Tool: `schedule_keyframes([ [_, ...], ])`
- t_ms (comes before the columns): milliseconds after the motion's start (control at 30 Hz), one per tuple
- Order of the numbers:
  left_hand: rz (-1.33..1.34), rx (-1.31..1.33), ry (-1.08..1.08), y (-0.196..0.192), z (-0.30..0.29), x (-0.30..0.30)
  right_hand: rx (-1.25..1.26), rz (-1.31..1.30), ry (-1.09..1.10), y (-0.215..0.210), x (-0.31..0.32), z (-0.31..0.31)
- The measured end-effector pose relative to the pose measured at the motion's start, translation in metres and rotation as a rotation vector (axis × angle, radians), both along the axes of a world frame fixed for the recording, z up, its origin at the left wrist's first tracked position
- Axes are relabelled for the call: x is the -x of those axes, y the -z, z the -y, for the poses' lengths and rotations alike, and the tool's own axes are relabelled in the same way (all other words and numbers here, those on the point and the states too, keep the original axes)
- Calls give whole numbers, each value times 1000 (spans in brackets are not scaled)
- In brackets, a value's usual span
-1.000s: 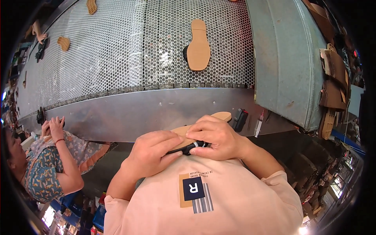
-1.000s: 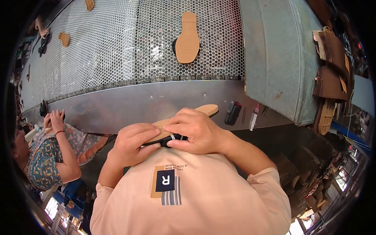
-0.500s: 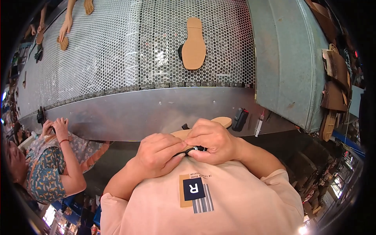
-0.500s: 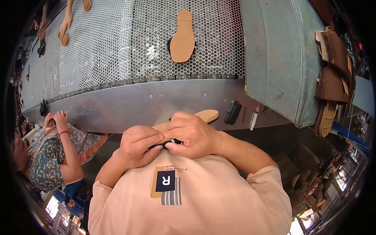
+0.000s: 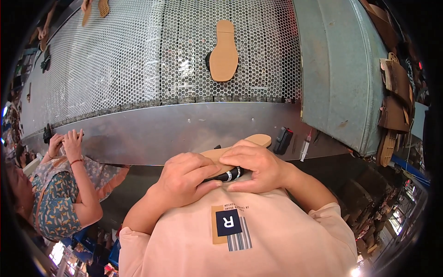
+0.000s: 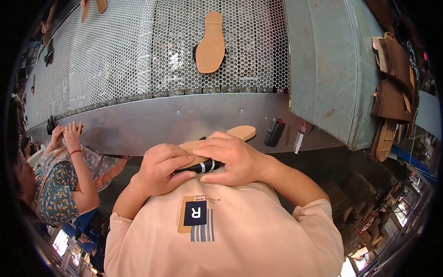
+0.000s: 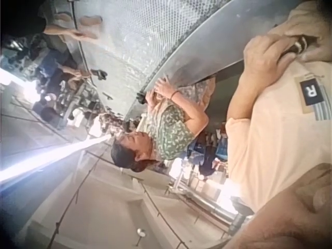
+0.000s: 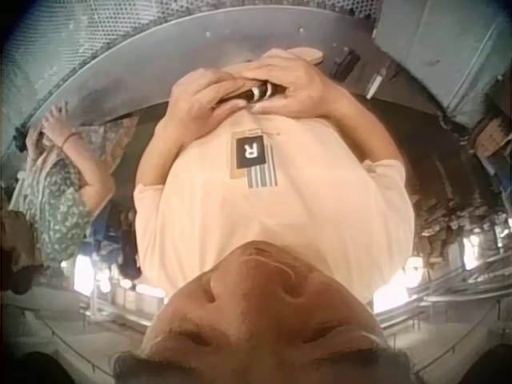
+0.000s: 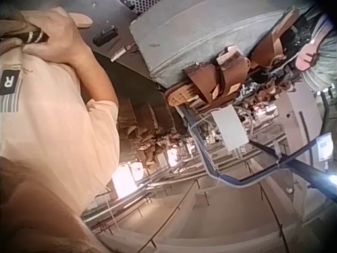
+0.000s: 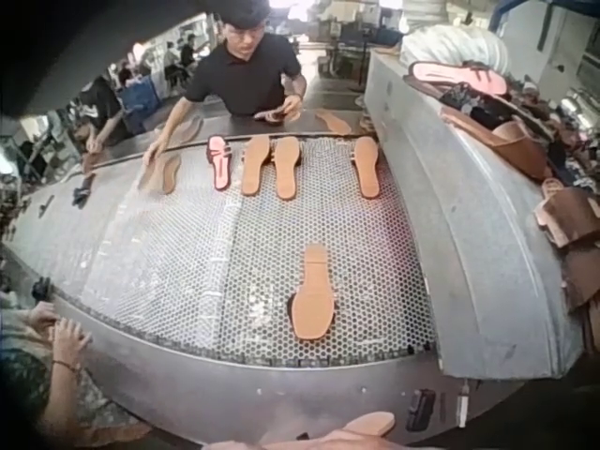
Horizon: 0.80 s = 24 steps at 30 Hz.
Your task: Assembling sandals by manually attaching and securing upper straps into shoe soles.
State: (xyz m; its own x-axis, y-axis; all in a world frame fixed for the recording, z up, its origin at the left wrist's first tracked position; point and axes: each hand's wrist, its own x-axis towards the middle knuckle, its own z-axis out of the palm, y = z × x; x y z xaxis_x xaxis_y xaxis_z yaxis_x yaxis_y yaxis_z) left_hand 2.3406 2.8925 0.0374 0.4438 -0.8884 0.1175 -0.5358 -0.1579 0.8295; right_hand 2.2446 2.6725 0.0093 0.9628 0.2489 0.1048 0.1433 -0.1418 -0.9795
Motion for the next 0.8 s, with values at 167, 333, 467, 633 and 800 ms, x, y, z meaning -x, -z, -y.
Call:
schedule_keyframes([
  [167, 20, 19, -39, 4, 4, 4, -38, -9, -7, 4, 6, 9],
  [333, 23, 34, -61, 6, 8, 8, 21, 1, -16, 3, 5, 11],
  [467, 27, 21, -61, 5, 13, 11, 56, 30, 2, 2, 6, 12],
  [633, 27, -101, -45, -7, 27, 13, 84, 80, 26, 4, 10, 13],
  [800, 107, -56, -25, -2, 31, 19, 87, 123, 34, 5, 12, 16],
])
